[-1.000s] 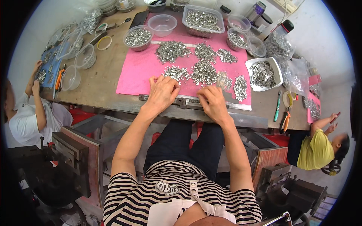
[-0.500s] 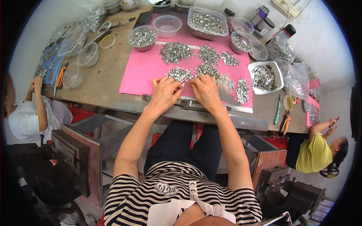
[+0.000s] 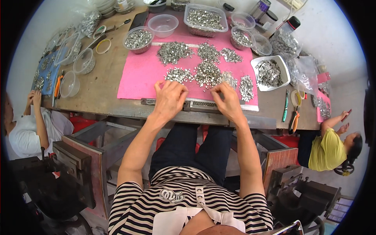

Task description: The person places small metal pieces into a metal template by hand, inserts the template into a press machine, and rotates the wheel to press the pieces.

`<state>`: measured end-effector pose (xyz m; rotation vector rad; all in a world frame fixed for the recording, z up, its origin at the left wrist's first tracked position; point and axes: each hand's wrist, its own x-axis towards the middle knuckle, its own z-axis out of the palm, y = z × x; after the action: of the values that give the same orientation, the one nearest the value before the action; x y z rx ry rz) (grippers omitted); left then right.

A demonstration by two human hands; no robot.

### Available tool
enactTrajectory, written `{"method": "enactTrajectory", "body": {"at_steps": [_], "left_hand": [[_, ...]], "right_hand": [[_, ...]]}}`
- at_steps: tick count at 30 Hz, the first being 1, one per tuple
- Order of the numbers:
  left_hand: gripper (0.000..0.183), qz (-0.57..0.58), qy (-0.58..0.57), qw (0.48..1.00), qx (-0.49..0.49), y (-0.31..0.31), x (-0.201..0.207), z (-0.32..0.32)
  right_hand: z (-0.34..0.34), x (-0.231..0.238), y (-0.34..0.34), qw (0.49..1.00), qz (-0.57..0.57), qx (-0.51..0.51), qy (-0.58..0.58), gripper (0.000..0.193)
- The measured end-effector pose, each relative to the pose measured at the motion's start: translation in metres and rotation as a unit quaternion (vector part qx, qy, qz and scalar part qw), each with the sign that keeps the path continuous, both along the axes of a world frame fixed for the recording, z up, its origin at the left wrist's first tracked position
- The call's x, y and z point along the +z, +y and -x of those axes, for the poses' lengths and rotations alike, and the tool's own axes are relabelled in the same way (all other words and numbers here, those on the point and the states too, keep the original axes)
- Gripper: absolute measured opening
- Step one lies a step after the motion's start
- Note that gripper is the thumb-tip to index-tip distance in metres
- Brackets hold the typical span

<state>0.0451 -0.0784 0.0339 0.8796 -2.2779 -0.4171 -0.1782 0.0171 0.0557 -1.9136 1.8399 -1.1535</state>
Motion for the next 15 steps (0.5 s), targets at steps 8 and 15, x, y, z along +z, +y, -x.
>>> {"method": "enactTrajectory", "body": {"at_steps": [8,15], "left_hand": [[0.011,0.016,0.067,0.99,-0.125,0.034,-0.006,0.041],[0.013,0.037,0.055,0.989,-0.13,0.036,-0.008,0.043]], "right_hand": [[-0.002,-0.015,0.033,0.997,0.051,0.029,0.049,0.018],[-0.004,-0.016,0.036,0.99,0.064,0.04,0.115,0.02]]}}
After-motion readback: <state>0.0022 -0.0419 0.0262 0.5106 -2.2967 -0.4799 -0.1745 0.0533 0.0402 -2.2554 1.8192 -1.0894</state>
